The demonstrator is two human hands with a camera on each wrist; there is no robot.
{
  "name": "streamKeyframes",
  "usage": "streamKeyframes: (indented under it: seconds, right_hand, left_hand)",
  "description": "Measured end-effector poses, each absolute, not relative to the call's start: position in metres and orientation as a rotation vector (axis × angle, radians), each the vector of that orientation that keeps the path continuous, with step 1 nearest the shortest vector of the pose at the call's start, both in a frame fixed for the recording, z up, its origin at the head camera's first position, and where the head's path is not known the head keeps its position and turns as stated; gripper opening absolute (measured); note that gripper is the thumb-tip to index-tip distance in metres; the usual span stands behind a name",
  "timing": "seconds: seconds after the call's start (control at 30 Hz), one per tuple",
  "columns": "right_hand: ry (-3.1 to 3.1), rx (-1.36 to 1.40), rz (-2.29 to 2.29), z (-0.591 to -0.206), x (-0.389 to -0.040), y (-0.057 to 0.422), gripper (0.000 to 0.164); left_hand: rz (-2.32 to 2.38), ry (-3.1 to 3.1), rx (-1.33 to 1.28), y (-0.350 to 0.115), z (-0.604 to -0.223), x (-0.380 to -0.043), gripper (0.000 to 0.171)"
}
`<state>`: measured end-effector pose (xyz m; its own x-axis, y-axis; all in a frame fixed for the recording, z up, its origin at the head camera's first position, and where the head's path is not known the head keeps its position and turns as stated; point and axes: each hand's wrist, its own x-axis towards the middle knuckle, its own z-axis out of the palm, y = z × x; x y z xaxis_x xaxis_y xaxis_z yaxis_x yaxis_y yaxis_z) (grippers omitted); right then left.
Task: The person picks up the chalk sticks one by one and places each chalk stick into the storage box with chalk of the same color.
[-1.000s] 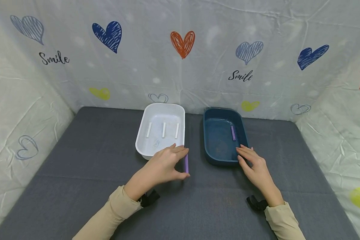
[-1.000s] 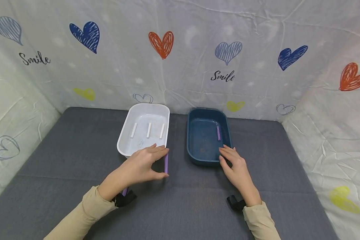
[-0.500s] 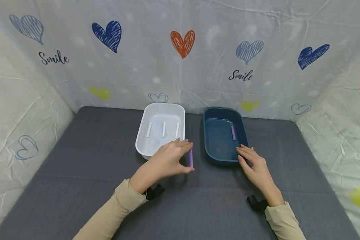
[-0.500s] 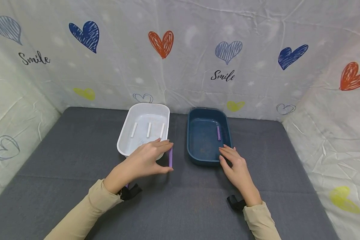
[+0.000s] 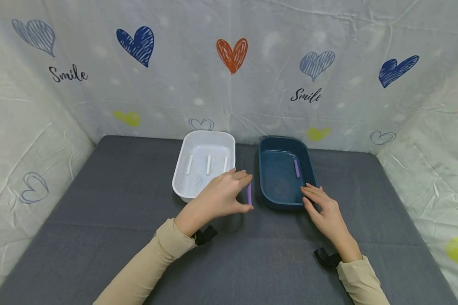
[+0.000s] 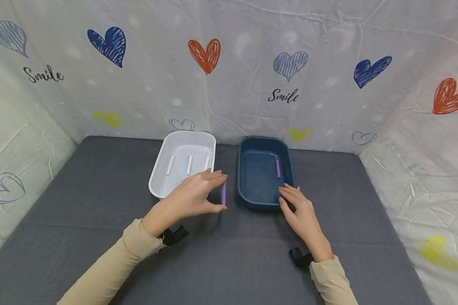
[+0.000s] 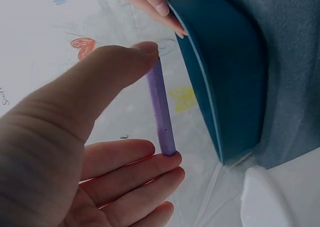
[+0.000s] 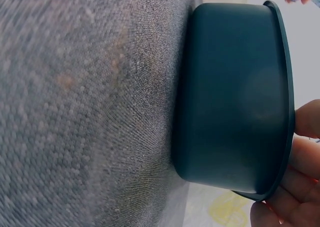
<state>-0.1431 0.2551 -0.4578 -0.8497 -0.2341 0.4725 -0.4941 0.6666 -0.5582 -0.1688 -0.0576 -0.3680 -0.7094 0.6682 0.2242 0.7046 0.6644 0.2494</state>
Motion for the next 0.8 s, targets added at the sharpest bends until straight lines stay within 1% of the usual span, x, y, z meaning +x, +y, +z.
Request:
streamKeyframes:
  seconds: [0.5,0.8]
  right_hand:
    - [-2.514,0.578,1.004,-0.458,-0.142,0.255,0.031]
    - [-2.506,0.584,1.005,-0.458,-0.144,0.255,0.030]
  left_hand:
    - [-0.479,-2.779,-1.132,-0.034,-0.352,-0.180,0.071]
    - [-0.459,-2.780,-1.179,-0.023,-0.349,-0.192,0.070]
